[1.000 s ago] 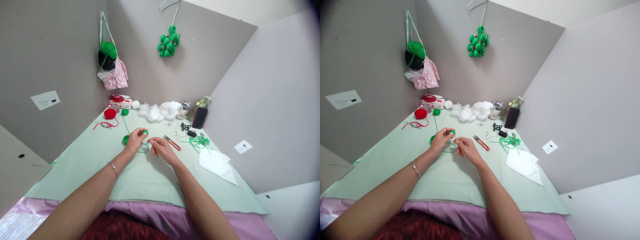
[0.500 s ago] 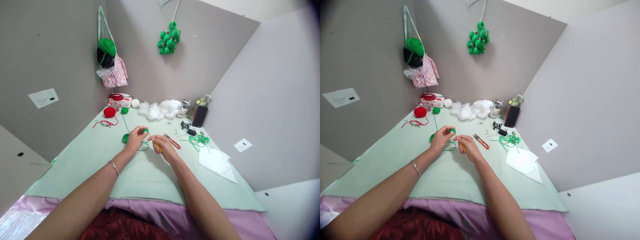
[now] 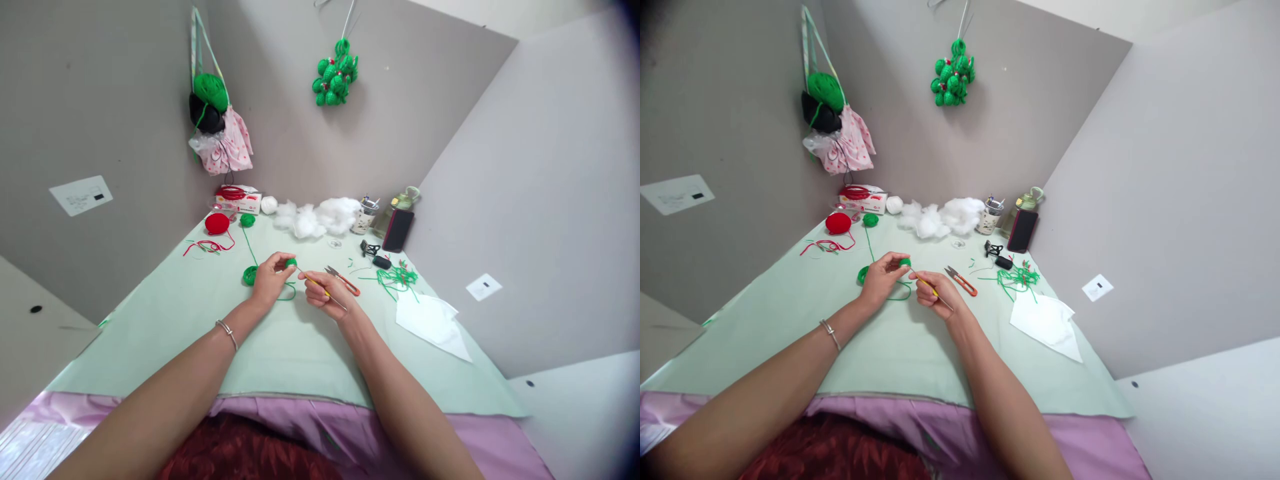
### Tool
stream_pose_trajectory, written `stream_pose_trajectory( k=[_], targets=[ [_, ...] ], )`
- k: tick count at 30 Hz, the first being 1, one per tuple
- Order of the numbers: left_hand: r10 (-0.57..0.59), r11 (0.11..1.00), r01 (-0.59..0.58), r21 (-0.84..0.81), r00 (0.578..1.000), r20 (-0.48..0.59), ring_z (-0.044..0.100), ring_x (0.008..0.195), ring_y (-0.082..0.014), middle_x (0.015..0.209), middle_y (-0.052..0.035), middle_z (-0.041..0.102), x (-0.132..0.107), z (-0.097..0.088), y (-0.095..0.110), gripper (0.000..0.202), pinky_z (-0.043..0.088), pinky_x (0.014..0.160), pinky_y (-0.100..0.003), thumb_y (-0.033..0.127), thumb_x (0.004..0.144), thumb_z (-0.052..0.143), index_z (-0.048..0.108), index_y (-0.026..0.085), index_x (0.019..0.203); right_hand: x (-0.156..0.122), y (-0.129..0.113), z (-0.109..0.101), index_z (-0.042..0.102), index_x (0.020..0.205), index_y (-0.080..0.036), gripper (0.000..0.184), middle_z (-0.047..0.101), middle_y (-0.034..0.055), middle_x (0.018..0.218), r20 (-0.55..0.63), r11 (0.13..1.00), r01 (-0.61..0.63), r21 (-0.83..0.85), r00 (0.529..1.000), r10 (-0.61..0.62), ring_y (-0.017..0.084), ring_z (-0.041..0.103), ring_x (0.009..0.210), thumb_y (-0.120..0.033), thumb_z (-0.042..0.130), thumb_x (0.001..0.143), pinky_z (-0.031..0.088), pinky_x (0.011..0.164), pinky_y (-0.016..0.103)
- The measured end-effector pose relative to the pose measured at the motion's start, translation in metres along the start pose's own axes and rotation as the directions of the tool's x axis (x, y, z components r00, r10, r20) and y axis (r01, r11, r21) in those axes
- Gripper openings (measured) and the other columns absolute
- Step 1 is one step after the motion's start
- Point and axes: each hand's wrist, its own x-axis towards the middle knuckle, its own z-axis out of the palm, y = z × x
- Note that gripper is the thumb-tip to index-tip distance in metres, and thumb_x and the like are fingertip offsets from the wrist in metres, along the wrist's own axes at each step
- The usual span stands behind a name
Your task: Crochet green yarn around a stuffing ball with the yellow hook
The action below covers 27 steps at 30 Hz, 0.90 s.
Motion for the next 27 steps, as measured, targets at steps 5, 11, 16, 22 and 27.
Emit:
stream_pose_trajectory(
  k=[5, 11, 16, 22, 27],
  targets=[
    [0.006, 1.000, -0.006, 0.005, 1.000, 0.025, 0.069, 0.102, -0.0222, 0.118, -0.0089, 0.070, -0.003, 0.001, 0.003, 0.027, 0.059, 0.089, -0.044, 0.034, 0.097, 0.066, 0.067, 0.015, 0.117, 0.002, -0.001, -0.002, 0.066, 0.084, -0.016, 0.012, 0.024, -0.0135, 0.046, -0.006, 0.998, 0.002, 0.066, 1.000, -0.001, 0.006, 0.008, 0.043, -0.027, 0.064, 0.088, 0.014, 0.041, 0.022],
    [-0.007, 1.000, 0.007, 0.007, 0.998, 0.062, 0.069, 0.102, -0.0221, 0.117, -0.0088, 0.070, -0.004, 0.001, 0.007, 0.027, 0.059, 0.090, -0.044, 0.034, 0.097, 0.066, 0.067, 0.016, 0.117, 0.004, -0.002, -0.005, 0.065, 0.084, -0.017, 0.011, 0.023, -0.0133, 0.046, 0.002, 0.998, -0.010, 0.070, 1.000, 0.010, 0.006, 0.008, 0.043, -0.026, 0.062, 0.090, 0.014, 0.041, 0.021],
    [-0.044, 0.999, 0.044, -0.005, 0.997, 0.066, 0.069, 0.101, -0.0219, 0.118, -0.0090, 0.069, -0.003, 0.000, 0.004, 0.028, 0.060, 0.088, -0.043, 0.034, 0.097, 0.066, 0.067, 0.015, 0.118, 0.004, -0.001, -0.005, 0.065, 0.083, -0.017, 0.011, 0.024, -0.0133, 0.046, 0.007, 1.000, -0.019, 0.006, 1.000, 0.019, 0.006, 0.009, 0.042, -0.027, 0.064, 0.088, 0.015, 0.042, 0.021],
    [-0.087, 0.996, 0.089, -0.019, 0.993, 0.083, 0.069, 0.102, -0.0222, 0.120, -0.0095, 0.069, 0.001, -0.002, -0.003, 0.030, 0.060, 0.087, -0.043, 0.034, 0.097, 0.065, 0.066, 0.015, 0.121, 0.004, 0.004, 0.003, 0.064, 0.081, -0.018, 0.015, 0.029, -0.0123, 0.045, -0.072, 0.988, 0.074, -0.139, 0.994, -0.085, 0.007, 0.015, 0.042, -0.033, 0.063, 0.083, 0.016, 0.045, 0.024],
    [-0.121, 0.991, 0.127, -0.046, 0.985, 0.126, 0.069, 0.101, -0.0223, 0.120, -0.0096, 0.068, 0.004, -0.003, -0.008, 0.032, 0.060, 0.086, -0.043, 0.035, 0.097, 0.065, 0.065, 0.015, 0.122, 0.003, 0.013, 0.017, 0.062, 0.076, -0.019, 0.017, 0.042, -0.0085, 0.045, -0.173, 0.915, 0.170, -0.367, 0.954, -0.246, 0.009, 0.027, 0.044, -0.035, 0.061, 0.082, 0.019, 0.049, 0.026]
  ],
)
